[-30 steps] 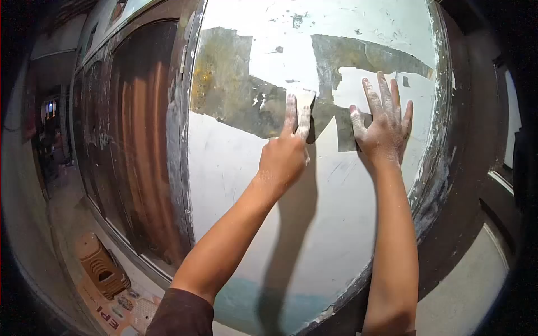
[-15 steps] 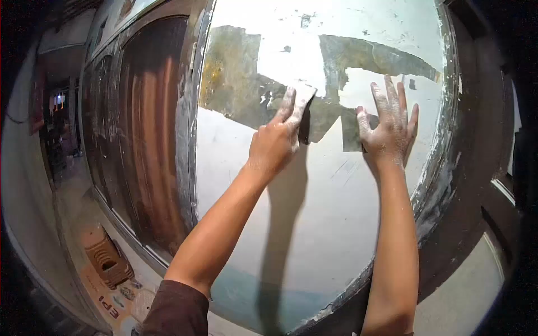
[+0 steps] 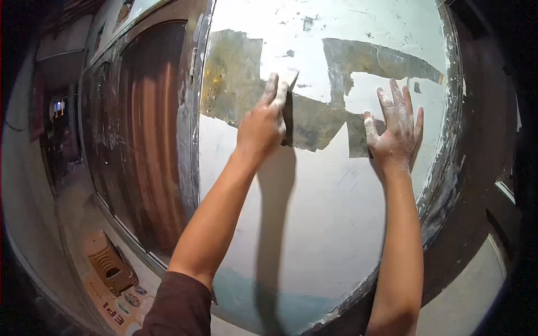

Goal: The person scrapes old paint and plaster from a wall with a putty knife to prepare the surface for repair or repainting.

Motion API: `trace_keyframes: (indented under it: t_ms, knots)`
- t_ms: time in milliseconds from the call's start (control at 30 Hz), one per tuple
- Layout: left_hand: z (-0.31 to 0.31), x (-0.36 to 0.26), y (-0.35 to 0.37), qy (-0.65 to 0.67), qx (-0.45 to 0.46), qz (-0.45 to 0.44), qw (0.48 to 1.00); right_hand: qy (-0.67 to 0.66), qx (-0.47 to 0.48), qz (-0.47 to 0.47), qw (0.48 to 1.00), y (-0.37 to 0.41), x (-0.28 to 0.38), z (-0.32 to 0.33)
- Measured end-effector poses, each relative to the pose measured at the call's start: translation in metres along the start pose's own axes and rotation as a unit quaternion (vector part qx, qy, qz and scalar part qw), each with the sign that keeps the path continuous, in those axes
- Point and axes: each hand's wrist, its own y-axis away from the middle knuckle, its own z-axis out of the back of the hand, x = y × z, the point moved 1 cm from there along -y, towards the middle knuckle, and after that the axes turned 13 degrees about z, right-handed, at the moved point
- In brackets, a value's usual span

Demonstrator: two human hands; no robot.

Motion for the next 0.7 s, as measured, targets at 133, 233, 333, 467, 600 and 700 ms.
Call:
trace_keyframes:
  t_ms: [133, 233, 333, 467, 600, 700]
  knots:
    - [0.005, 0.001, 0.0, 0.03, 0.002, -0.02, 0.999, 0.014, 0.0, 0.005, 1.0, 0.001, -0.001, -0.003]
    - [0.005, 0.013, 0.02, 0.032, 0.04, 0.005, 0.999, 0.015, -0.003, 0.015, 1.0, -0.001, 0.001, -0.001]
    - [0.015, 0.014, 0.009, 0.011, 0.051, 0.013, 0.999, 0.019, 0.044, 0.101, 0.994, -0.006, 0.007, 0.001]
    - [0.022, 0.014, -0.01, 0.025, 0.079, 0.036, 0.996, 0.005, 0.078, 0.14, 0.987, -0.018, 0.02, 0.002]
    - [0.013, 0.027, 0.015, 0.015, 0.056, 0.014, 0.998, 0.022, 0.072, 0.087, 0.993, -0.022, 0.029, -0.002]
    - [0.014, 0.026, 0.005, -0.001, 0.069, 0.024, 0.997, 0.014, 0.07, 0.081, 0.994, -0.021, 0.029, 0.0]
